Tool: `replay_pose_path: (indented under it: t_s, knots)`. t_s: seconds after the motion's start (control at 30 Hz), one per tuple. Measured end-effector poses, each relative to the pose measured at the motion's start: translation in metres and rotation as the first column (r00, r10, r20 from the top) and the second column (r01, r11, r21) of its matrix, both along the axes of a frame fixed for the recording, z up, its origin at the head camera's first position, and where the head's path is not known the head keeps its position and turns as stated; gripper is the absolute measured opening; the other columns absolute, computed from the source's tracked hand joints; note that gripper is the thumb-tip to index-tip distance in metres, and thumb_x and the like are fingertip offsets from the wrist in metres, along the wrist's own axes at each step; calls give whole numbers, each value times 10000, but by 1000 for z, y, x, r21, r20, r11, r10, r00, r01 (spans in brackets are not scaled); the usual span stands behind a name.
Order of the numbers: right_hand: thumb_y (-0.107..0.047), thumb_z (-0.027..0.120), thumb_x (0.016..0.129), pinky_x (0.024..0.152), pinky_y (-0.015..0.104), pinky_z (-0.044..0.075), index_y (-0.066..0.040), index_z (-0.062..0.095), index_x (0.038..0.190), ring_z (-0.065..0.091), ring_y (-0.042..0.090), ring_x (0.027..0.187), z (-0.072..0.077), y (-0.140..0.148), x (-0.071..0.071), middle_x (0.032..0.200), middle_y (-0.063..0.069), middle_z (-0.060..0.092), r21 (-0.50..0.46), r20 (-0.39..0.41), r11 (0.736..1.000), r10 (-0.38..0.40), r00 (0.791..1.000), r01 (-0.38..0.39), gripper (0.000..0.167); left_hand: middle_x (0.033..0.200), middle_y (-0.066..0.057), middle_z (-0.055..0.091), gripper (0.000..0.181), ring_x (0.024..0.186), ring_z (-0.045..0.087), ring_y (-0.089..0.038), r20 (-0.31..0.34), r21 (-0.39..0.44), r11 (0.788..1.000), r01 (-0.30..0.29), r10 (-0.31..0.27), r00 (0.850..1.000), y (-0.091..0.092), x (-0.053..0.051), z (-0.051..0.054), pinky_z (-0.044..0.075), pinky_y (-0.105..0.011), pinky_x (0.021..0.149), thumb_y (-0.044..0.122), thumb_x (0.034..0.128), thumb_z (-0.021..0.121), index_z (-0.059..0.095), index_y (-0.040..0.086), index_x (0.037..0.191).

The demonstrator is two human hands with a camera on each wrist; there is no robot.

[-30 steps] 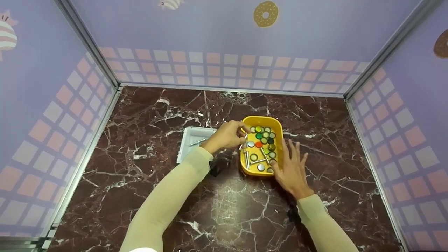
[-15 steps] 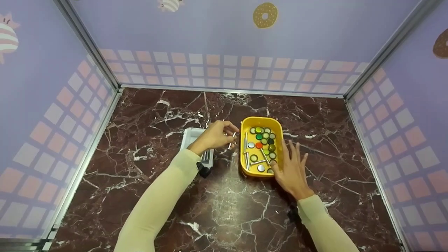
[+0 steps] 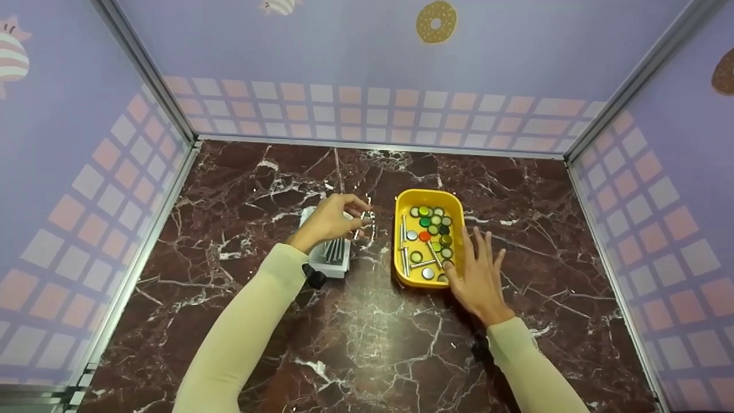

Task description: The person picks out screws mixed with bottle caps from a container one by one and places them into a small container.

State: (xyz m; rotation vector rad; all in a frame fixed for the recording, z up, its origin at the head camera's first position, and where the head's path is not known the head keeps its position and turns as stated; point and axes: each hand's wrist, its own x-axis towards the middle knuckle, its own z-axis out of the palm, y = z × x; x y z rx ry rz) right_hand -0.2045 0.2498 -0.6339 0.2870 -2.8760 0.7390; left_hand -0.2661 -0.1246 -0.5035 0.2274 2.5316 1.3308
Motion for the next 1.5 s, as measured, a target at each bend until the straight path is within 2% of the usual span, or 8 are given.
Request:
replay_pose_path:
  t_s: [0.17,0.3,0.4,0.57,0.67,0.77,1.07,1.5]
  knots:
    - [-386,657,1117,1385,909,0,-162,203,1878,93,578,1807,1,0,0,1932,271,210,1,4,1000,-2,1000,2,914,1365,-214,816,340,1183,814,-382,2,-33,999,-21,21,1000,-11,1,-2,728,-364,872,84,1066,782,804,100,1405]
    - [-382,662,1117,1384,910,2,-148,207,1875,94,581,1806,1,0,0,1927,280,218,4,3,1000,0,1000,0,915,1353,-240,798,369,1104,843,-436,59,34,998,-56,54,997,-19,2,-3,753,-474,913,16,1050,758,787,50,1416]
    - [-386,661,1117,1379,916,8,-140,210,1874,96,585,1804,1,0,0,1927,281,214,10,2,1000,3,1000,-3,915,1343,-265,792,383,968,860,-355,74,58,996,-62,57,996,-25,2,-4,752,-487,905,-11,1041,749,773,6,1422]
    - [-388,656,1113,1380,916,6,-141,206,1875,91,585,1804,0,0,0,1931,274,206,11,6,1000,5,1000,-5,919,1311,-262,817,355,1009,829,-291,8,-33,999,-41,41,999,-35,1,-5,746,-397,877,39,1036,794,793,13,1390]
    - [-381,657,1109,1384,909,1,-146,205,1876,90,581,1806,1,0,0,1932,273,207,5,9,1000,2,1000,-2,920,1292,-253,828,338,1025,844,-304,26,-41,998,-52,53,998,-39,-1,-6,738,-351,841,26,1039,795,795,16,1377]
    - [-380,655,1112,1388,904,-4,-152,200,1878,87,578,1808,1,0,-1,1932,274,204,3,11,1000,2,1000,-2,919,1272,-249,834,349,920,843,-237,68,-29,997,-65,67,995,-42,-3,-7,716,-276,726,-19,1034,764,789,12,1381]
    - [-374,669,1111,1385,907,-7,-153,202,1877,86,582,1807,1,0,0,1925,281,219,1,8,1000,2,1000,-2,924,1272,-272,841,330,1041,860,-351,45,-111,992,-51,56,997,-47,-4,-13,725,-296,732,-15,1027,784,796,-5,1357]
    - [-387,656,1115,1386,906,-9,-144,203,1876,94,581,1806,0,-1,1,1929,277,215,3,15,1000,1,1000,-1,919,1167,-246,862,318,963,828,-286,-37,-272,962,-22,12,999,-48,-6,-17,578,-211,676,-30,999,785,816,2,1314]
